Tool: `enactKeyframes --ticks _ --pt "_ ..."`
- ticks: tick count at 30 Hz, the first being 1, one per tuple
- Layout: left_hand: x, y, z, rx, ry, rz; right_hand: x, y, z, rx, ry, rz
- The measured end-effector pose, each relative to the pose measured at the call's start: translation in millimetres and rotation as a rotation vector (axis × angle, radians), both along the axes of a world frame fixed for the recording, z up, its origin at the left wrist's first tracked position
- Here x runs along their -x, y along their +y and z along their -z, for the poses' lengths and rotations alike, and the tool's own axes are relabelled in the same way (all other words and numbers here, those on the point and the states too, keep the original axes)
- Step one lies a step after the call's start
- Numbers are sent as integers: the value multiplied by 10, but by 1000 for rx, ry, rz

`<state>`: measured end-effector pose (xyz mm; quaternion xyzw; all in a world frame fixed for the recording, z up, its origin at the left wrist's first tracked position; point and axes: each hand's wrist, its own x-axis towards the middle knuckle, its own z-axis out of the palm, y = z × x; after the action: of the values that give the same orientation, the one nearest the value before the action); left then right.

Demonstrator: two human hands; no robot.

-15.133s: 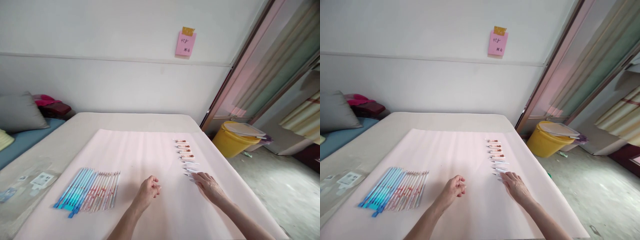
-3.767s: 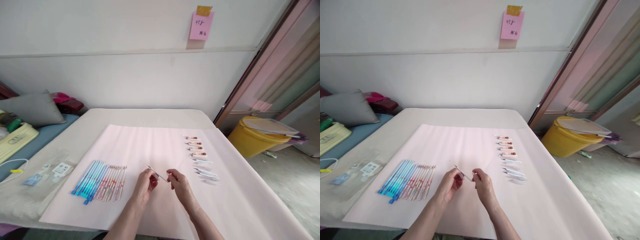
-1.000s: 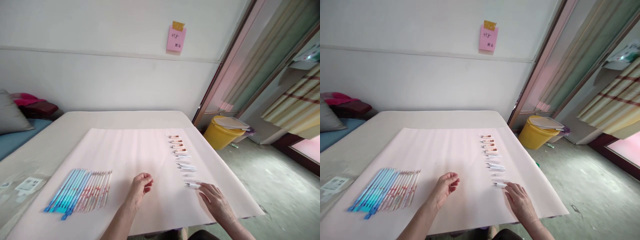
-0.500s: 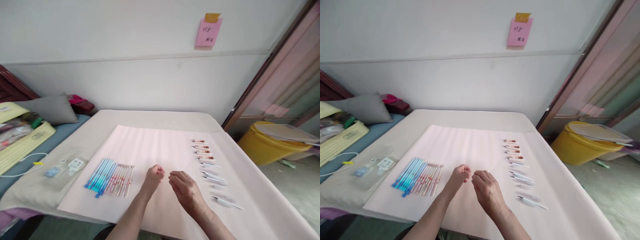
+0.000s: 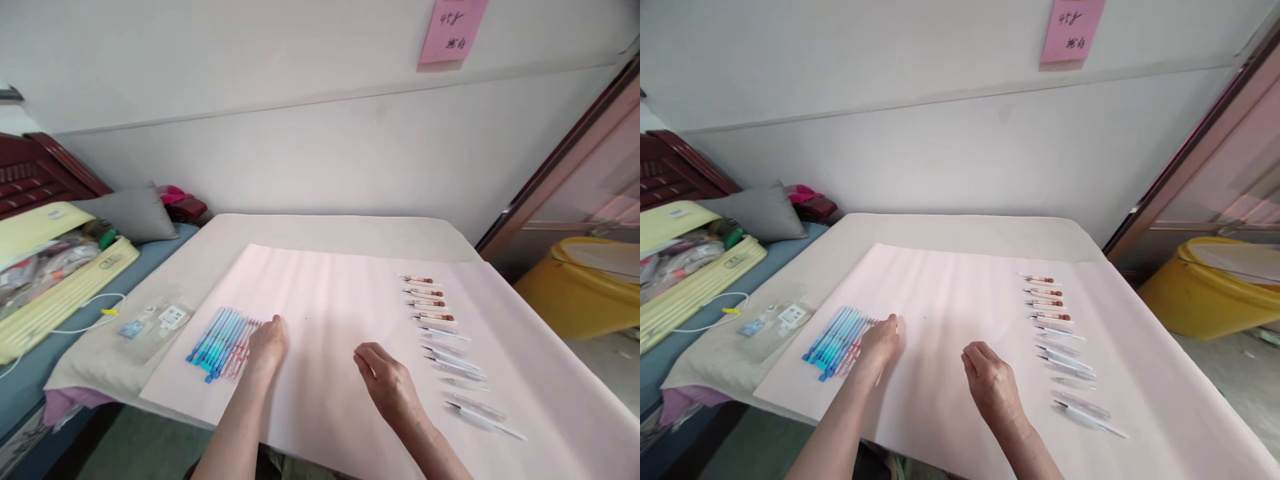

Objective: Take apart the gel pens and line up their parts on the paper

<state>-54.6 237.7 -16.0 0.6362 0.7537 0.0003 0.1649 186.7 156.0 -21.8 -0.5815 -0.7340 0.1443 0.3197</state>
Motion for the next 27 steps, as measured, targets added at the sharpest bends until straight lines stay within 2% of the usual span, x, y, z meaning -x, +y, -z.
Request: enactKeyframes --ticks 15,21,27 --pt "-67 17 146 -2 -52 -2 54 -27 -42 34 -24 -16" --pt "-97 7 162 10 -72 19 69 -25 -42 36 11 -14" --pt "-98 -18 159 1 -114 53 106 -35 -44 108 6 -15"
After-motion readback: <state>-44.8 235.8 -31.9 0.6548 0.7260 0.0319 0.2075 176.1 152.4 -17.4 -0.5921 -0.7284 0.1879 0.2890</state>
